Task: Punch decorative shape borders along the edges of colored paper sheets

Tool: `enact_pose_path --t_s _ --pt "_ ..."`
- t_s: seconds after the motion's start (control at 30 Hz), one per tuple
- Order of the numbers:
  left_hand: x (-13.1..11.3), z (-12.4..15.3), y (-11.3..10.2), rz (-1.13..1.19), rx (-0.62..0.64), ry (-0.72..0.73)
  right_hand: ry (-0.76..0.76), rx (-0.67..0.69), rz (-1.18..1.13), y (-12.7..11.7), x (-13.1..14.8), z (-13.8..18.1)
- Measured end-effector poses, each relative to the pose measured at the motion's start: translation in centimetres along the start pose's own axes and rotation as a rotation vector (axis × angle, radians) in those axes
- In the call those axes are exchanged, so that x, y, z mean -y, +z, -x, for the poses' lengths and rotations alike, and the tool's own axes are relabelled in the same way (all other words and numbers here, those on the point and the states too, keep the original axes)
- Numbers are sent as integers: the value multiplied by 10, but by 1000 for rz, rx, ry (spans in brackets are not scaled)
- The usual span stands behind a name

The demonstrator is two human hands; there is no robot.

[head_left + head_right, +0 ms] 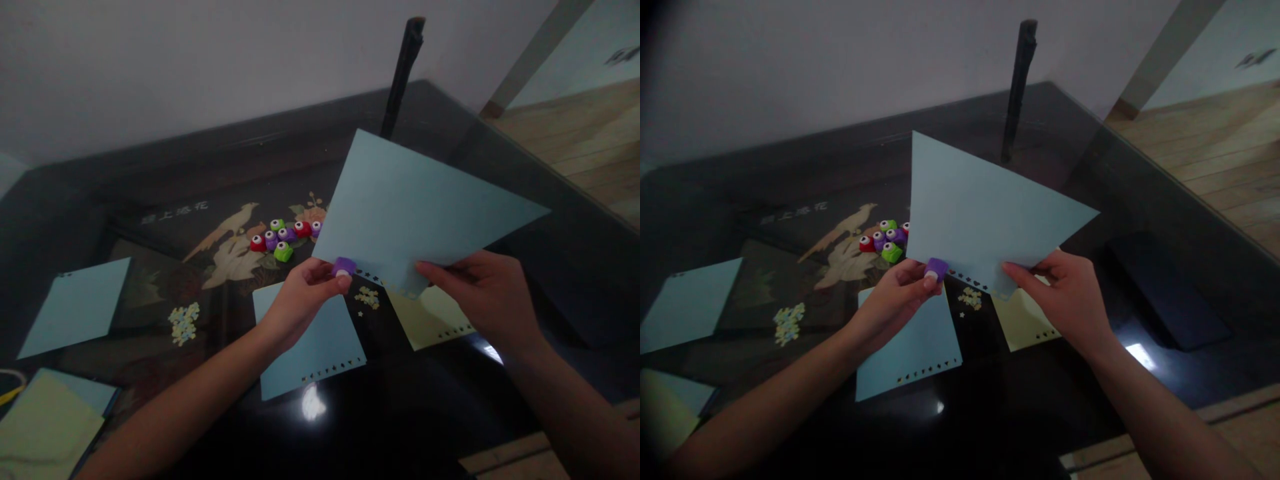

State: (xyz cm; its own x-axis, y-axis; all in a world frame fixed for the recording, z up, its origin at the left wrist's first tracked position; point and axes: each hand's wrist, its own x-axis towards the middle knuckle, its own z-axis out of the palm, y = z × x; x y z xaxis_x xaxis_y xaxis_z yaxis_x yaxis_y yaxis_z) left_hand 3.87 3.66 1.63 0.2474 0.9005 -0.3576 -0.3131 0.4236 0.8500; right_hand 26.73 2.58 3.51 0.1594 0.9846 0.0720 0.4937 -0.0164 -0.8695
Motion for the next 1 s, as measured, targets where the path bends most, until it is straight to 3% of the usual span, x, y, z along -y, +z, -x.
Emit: enact_pose_path --t_s 1.0 --pt "-4 -2 0 -37 -7 72 -99 58 48 -2 2 -3"
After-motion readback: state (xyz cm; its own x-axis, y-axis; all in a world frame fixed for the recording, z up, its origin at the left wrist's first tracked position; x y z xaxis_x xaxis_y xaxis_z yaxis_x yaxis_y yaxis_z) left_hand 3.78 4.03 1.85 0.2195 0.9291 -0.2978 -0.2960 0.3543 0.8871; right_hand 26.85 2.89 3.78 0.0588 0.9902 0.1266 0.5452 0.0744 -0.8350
